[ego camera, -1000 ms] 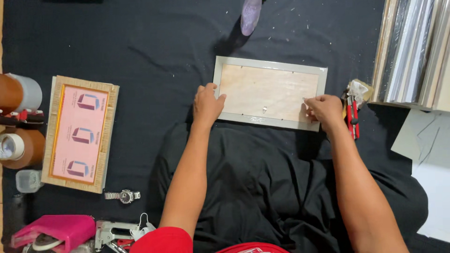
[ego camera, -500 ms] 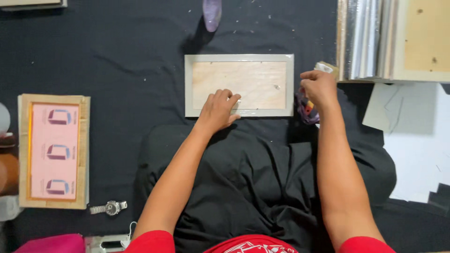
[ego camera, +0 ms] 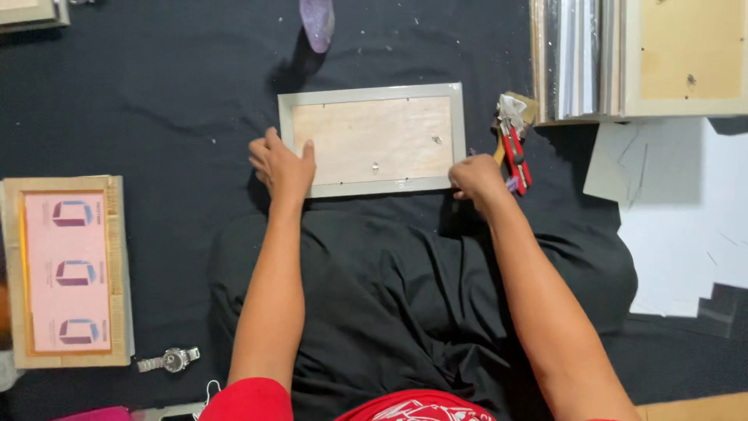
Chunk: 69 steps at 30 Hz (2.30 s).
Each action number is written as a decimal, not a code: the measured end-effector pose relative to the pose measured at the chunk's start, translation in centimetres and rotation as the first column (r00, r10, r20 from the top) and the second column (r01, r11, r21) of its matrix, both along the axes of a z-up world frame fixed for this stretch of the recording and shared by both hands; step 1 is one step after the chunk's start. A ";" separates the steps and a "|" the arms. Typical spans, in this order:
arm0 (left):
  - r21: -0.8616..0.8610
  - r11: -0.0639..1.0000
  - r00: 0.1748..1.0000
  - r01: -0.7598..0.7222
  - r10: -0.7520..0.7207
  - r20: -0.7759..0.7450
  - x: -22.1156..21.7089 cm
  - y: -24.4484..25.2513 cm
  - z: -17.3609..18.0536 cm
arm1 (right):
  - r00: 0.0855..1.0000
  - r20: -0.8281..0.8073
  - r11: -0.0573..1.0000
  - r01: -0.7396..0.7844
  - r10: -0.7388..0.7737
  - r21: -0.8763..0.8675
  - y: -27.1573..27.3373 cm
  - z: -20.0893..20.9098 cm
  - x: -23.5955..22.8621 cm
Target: The person assembles a picture frame by first using a utility knife to trim the edges of a plastic film on the back. They then remove a wooden backing board, place a white paper insert into the frame, and finally clean the glass surface with a brush and a cloth.
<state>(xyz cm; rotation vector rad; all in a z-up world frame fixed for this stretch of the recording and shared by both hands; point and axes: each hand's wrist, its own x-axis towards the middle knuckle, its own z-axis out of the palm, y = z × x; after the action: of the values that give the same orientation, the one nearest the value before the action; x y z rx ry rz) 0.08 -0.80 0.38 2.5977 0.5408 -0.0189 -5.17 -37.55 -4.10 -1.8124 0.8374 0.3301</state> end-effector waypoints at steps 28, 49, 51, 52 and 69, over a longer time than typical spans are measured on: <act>-0.023 0.940 0.879 0.339 -0.326 -0.348 -1.2 -1.0 5.8 | 0.997 -0.038 0.965 0.057 -0.070 -0.256 3.3 5.8 -0.7; 0.026 0.930 0.880 0.366 -0.336 -0.336 -1.2 -1.0 4.7 | 0.987 -0.113 0.945 0.069 -0.111 -0.321 6.0 9.9 0.0; 0.028 0.931 0.879 0.365 -0.334 -0.339 -1.0 -1.0 4.4 | 0.985 -0.131 0.934 0.057 -0.110 -0.353 5.5 9.2 0.2; 0.025 0.929 0.878 0.368 -0.339 -0.337 -1.0 -0.9 4.1 | 0.985 -0.130 0.932 0.061 -0.114 -0.357 6.0 10.3 0.3; 0.091 0.806 0.808 0.586 -0.571 -0.146 -2.0 -6.8 8.3 | 0.893 -0.431 0.724 -0.384 0.133 -0.573 1.4 -0.4 2.5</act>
<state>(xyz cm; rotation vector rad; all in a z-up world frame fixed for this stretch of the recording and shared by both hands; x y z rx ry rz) -1.89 -7.56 8.65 2.8005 -0.2526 -0.3442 -2.68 -36.15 -4.45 -2.5965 1.0299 0.6354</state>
